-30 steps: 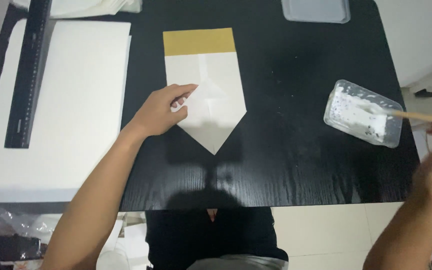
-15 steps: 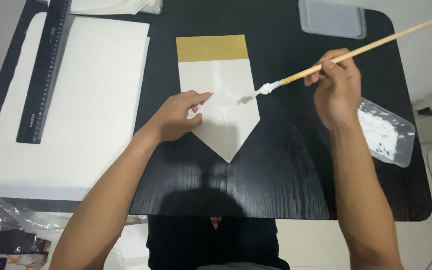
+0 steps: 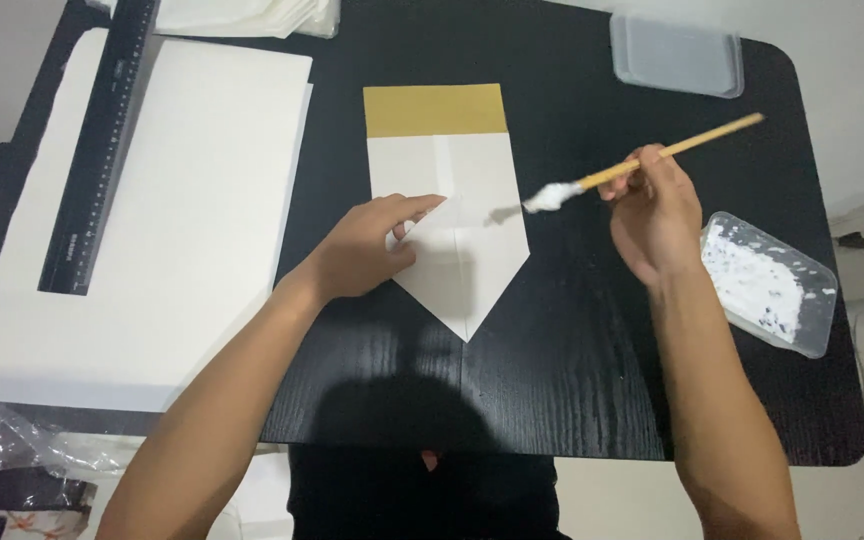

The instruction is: Folding paper and applying glue with a brush to construct a paper bag on a desk.

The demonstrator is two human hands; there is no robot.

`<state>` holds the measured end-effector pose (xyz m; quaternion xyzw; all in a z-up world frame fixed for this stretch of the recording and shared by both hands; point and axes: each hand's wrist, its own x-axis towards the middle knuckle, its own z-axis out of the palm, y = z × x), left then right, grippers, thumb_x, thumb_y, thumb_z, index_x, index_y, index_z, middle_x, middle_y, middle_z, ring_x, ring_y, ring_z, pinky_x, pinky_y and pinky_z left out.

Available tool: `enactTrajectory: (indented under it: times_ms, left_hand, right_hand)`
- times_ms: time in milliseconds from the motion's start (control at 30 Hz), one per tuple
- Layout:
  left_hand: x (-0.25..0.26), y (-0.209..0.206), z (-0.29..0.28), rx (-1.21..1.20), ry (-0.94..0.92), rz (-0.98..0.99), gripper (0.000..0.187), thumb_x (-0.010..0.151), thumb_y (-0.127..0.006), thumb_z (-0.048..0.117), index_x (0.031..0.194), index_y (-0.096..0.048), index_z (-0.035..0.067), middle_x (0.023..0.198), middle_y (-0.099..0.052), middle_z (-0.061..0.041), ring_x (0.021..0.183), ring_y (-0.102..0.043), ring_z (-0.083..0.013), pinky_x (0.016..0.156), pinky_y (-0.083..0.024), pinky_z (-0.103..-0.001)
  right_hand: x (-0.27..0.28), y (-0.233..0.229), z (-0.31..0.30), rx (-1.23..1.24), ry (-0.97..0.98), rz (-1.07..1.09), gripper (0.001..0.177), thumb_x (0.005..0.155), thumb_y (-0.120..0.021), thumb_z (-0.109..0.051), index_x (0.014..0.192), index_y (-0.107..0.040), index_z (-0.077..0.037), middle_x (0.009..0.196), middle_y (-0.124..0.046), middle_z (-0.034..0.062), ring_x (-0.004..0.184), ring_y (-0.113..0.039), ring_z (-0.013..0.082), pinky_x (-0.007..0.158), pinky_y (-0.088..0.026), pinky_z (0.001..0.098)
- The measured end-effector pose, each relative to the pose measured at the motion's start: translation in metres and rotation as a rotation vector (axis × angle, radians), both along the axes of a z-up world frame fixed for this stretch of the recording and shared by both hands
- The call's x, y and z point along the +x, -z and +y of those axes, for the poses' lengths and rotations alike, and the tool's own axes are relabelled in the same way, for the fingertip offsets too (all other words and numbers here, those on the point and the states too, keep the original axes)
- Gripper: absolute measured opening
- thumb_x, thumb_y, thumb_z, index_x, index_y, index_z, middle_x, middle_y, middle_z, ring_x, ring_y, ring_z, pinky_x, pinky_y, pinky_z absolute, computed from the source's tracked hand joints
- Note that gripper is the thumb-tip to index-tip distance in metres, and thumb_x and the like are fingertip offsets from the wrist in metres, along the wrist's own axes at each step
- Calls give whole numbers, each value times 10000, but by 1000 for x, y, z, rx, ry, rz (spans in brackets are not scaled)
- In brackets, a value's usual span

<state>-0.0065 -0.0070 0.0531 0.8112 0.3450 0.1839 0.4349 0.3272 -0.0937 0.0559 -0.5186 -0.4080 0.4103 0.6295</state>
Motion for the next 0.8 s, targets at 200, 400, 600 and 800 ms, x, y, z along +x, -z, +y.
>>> enactTrajectory:
  times_ms: [200,400,600,800]
  left_hand:
    - [-4,20,5,92,9,-38,628,850,-674,-14,1440,-628,197,1080,-762,-83,930,-668,-241,824,-574,-365]
    - [-10,54,17,214,238,-113,674,851,-632,152,1513,-516,105,1359,-644,-87,933,-594,-235,916,-452,-363]
    - [0,18,3,240,191,38,589,908,-618,61,1492,-543,39,1254,-671,-122,1034,-630,-271,930,-438,-416]
    - [6,-2,-9,89,52,142,590,915,-586,97,1505,-579,89,1068,-636,-68,759,-523,-207,721,-414,-355]
  right_hand:
    - [2,-15,-13,45,6,-7,237,1147,-416,-328,1003,-567,-216,803,-540,-37,831,-588,132,929,-443,313]
    - [45,-59,-92,229,147,-340,182,1129,-599,-329,1126,-516,-167,919,-602,58,849,-601,159,846,-463,270]
    - [99,-102,-211,69,323,-1281,62,1366,-480,112,1369,-476,174,1268,-515,327,1129,-599,423,1056,-510,495]
    - [145,-74,-261,-337,530,-1717,151,1308,-678,3,1217,-767,83,1211,-750,241,1081,-698,333,906,-537,400]
